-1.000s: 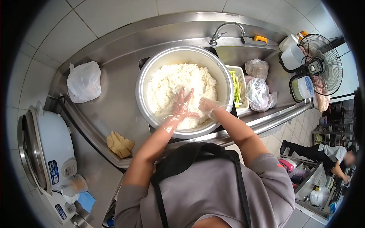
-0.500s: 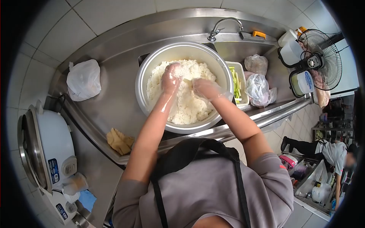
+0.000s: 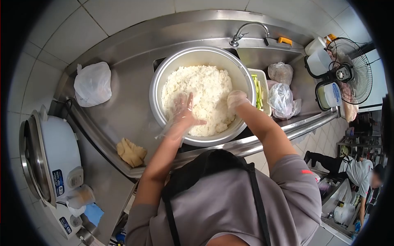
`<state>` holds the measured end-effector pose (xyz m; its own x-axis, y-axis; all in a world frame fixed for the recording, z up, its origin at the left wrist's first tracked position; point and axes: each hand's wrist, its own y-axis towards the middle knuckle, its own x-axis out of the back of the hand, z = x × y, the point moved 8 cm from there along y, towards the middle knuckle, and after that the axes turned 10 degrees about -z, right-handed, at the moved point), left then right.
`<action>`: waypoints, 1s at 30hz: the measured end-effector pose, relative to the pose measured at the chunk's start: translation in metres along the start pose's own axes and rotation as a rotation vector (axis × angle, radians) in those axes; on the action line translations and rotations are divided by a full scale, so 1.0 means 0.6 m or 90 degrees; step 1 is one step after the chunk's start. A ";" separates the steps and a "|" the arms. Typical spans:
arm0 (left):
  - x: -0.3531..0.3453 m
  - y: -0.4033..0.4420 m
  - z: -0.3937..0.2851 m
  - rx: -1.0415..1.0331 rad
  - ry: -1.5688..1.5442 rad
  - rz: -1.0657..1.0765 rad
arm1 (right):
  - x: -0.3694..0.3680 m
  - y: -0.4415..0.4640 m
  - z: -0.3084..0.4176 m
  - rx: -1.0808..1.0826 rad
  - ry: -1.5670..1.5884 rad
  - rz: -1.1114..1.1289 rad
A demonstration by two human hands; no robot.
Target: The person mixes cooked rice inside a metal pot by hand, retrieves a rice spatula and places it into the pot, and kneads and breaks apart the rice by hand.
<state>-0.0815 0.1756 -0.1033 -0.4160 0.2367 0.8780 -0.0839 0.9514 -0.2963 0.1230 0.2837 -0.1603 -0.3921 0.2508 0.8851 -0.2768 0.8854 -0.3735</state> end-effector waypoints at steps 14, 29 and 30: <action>-0.098 0.022 -0.034 -0.186 -0.050 -0.126 | -0.072 -0.079 0.096 0.478 0.027 0.074; 0.042 -0.008 -0.074 -0.190 -0.293 -0.570 | 0.074 -0.121 0.165 0.224 0.416 -0.152; 0.045 -0.008 -0.067 -0.159 -0.337 -0.575 | 0.095 -0.126 0.148 0.119 0.525 -0.168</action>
<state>-0.0561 0.1851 -0.0629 -0.6374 -0.6316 0.4413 -0.3935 0.7593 0.5184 0.0435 0.1963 -0.1060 0.4427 0.3133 0.8402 -0.4357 0.8941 -0.1038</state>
